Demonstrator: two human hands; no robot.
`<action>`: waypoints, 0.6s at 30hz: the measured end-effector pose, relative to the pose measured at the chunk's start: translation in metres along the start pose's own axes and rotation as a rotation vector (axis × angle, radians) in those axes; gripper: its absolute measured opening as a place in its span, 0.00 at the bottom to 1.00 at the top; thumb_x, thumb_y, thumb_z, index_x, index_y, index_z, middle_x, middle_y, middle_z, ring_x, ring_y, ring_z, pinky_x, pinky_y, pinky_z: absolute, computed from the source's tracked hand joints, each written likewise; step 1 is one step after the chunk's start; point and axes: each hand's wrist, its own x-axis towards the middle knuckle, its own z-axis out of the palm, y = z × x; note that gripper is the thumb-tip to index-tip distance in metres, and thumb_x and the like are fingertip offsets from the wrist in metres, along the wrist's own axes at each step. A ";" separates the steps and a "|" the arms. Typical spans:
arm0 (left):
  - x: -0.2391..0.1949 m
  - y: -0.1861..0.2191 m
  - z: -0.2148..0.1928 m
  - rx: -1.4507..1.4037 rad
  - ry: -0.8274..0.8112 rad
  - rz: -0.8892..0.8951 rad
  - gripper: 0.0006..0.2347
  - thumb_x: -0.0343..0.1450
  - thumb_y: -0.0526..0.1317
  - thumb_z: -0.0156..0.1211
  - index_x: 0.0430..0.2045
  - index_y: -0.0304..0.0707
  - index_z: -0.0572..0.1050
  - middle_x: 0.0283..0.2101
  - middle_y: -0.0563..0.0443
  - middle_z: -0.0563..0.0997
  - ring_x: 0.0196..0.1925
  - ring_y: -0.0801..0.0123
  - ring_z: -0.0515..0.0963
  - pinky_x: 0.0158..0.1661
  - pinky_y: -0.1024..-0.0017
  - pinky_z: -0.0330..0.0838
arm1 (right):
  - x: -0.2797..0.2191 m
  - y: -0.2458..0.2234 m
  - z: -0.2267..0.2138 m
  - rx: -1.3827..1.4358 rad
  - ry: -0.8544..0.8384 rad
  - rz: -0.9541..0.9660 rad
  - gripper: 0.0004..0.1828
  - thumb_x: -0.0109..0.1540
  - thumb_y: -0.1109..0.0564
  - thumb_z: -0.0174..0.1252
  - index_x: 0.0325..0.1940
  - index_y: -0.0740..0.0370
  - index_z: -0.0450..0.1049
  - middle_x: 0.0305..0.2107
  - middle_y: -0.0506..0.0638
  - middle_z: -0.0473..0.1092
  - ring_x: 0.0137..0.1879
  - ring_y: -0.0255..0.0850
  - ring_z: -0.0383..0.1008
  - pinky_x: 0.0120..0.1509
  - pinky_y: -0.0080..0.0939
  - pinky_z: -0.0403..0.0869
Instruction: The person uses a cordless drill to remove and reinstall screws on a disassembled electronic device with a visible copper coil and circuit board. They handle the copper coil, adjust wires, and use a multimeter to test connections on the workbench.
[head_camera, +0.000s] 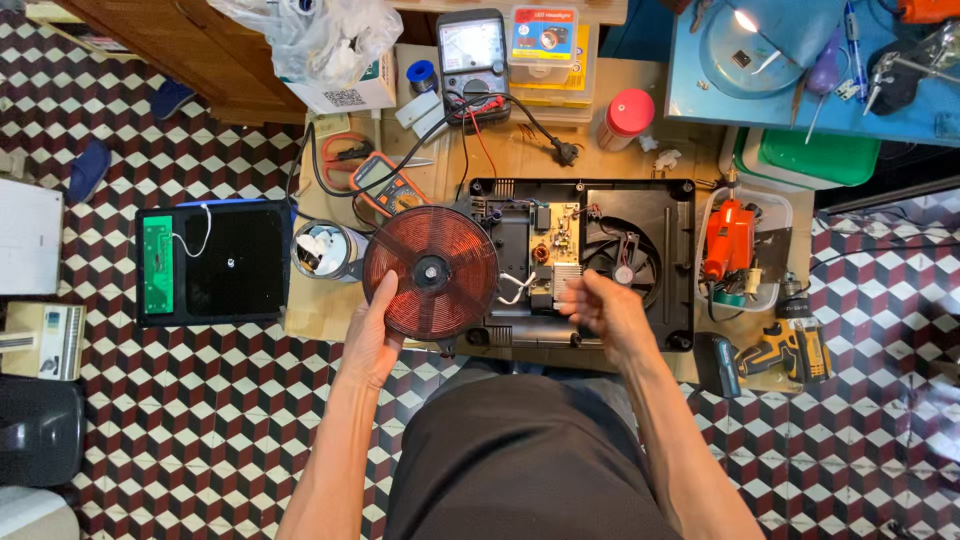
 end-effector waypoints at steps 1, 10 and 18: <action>0.004 -0.004 -0.002 -0.019 -0.003 -0.022 0.13 0.73 0.42 0.62 0.48 0.38 0.78 0.51 0.54 0.82 0.51 0.71 0.81 0.53 0.68 0.77 | -0.001 0.015 0.006 0.125 -0.092 0.060 0.23 0.68 0.45 0.52 0.50 0.70 0.75 0.40 0.60 0.78 0.45 0.45 0.78 0.52 0.44 0.76; 0.028 -0.025 -0.005 -0.049 -0.002 -0.142 0.15 0.73 0.43 0.62 0.51 0.37 0.77 0.51 0.52 0.82 0.51 0.70 0.81 0.53 0.68 0.76 | 0.012 0.063 0.035 0.721 -0.213 0.062 0.21 0.61 0.54 0.60 0.57 0.60 0.69 0.50 0.58 0.76 0.56 0.45 0.75 0.63 0.42 0.74; 0.036 -0.033 -0.011 -0.049 0.009 -0.142 0.16 0.73 0.43 0.62 0.52 0.35 0.76 0.53 0.51 0.81 0.53 0.69 0.80 0.55 0.68 0.75 | 0.037 0.086 0.021 0.594 -0.094 -0.030 0.18 0.66 0.56 0.60 0.58 0.69 0.73 0.43 0.55 0.76 0.47 0.41 0.76 0.53 0.40 0.74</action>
